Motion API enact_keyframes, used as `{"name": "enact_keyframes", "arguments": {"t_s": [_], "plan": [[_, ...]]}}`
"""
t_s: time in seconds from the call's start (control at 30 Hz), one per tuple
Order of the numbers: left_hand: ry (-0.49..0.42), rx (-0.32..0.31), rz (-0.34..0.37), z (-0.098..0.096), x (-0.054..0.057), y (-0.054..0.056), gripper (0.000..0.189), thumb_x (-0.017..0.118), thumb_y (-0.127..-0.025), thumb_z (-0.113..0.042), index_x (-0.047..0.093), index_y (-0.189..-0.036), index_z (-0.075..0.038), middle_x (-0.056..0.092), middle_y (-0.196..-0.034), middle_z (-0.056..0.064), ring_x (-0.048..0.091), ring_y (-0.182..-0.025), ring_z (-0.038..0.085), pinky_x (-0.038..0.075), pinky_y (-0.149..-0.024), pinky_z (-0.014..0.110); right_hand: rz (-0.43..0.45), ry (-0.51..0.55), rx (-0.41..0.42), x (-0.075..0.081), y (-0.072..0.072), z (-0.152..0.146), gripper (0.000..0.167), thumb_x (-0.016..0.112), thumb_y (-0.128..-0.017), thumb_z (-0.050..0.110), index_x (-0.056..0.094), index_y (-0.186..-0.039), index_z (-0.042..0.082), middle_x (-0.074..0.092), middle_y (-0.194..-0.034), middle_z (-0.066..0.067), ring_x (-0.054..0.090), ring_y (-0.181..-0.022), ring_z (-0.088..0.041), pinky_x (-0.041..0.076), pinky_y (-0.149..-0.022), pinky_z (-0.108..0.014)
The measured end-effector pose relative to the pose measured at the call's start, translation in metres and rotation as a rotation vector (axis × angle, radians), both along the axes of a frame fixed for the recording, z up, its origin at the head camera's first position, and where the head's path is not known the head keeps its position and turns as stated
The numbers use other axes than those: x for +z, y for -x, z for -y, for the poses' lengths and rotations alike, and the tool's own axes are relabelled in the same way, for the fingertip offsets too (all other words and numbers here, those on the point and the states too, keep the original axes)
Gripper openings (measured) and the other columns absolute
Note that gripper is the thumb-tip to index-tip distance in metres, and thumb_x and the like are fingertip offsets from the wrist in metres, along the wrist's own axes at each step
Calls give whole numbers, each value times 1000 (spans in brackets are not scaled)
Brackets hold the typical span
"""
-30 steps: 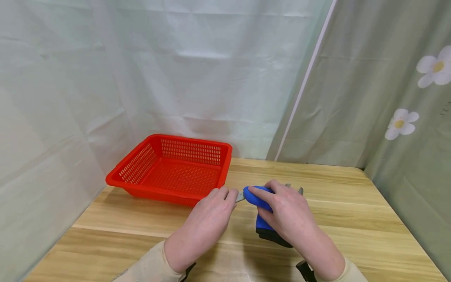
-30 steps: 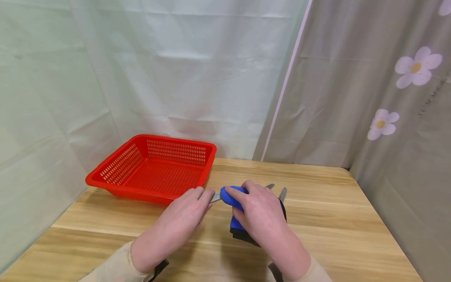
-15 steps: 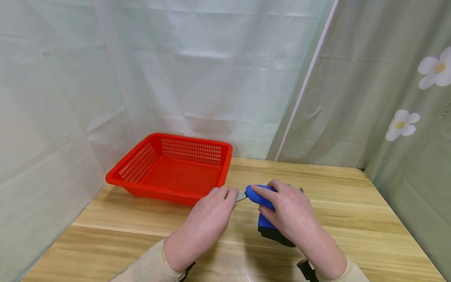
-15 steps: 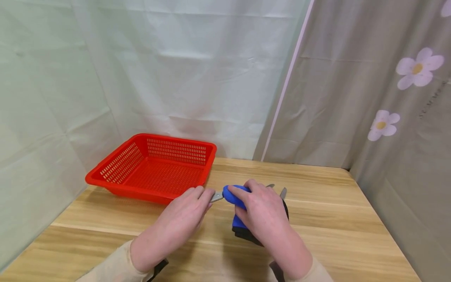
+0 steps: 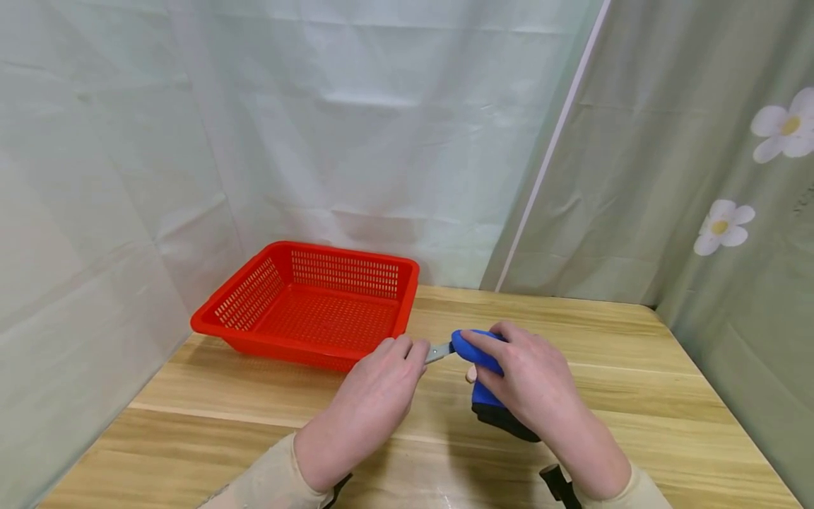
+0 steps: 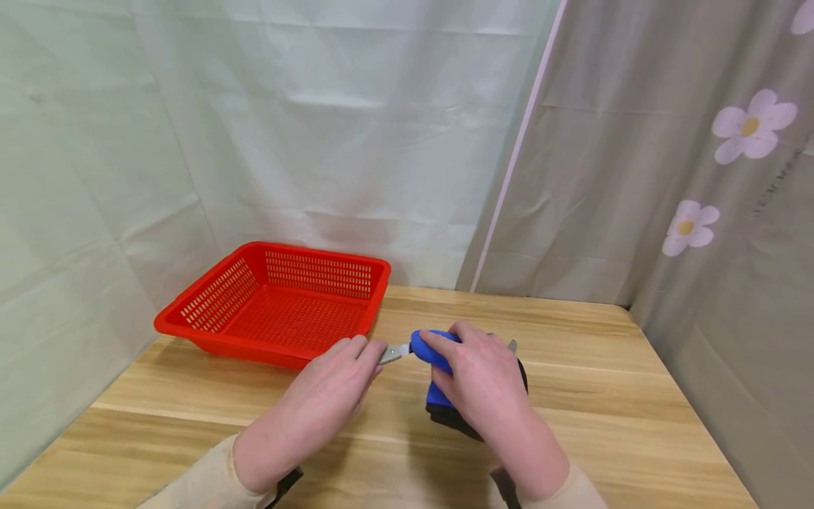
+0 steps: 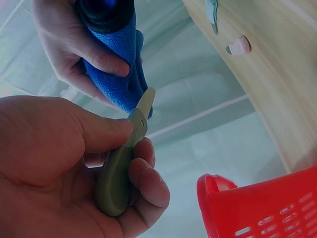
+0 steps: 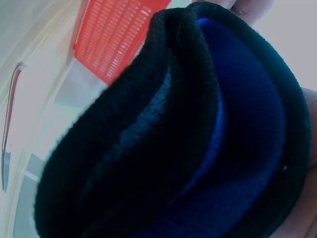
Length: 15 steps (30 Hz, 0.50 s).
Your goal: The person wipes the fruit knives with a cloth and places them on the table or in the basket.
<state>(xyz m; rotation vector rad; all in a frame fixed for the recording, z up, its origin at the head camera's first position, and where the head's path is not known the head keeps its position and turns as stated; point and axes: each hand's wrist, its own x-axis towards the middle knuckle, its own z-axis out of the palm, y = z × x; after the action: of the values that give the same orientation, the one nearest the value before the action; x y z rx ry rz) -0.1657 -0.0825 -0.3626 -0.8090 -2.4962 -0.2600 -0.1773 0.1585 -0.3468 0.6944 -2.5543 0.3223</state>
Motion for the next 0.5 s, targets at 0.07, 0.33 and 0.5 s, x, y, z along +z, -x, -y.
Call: {"name": "enact_keyframes", "arguments": {"t_s": [0.07,0.33,0.5], "plan": [[-2,6,6,0,0,0,22,82,-101,-11,61,-106,-6,51,-83,1,46,-70,15,42,-55,22,-5,3,-3,0,1,-1,56,100,-83,31,81,-135,26,70,-105,-4,67,-79,-20,55,-66,-38],[-1,20,45,0,3,1,22,81,-102,-14,63,-109,-5,51,-84,1,46,-71,15,42,-55,22,-18,9,-7,1,4,-6,51,97,-85,18,82,-133,25,69,-102,-4,64,-74,-19,54,-65,-38],[-3,18,39,0,3,0,23,82,-102,-15,62,-110,-6,50,-84,1,46,-71,15,42,-55,21,-18,7,-14,2,6,-8,51,96,-85,15,82,-133,24,69,-102,-5,63,-73,-19,53,-64,-39]]}}
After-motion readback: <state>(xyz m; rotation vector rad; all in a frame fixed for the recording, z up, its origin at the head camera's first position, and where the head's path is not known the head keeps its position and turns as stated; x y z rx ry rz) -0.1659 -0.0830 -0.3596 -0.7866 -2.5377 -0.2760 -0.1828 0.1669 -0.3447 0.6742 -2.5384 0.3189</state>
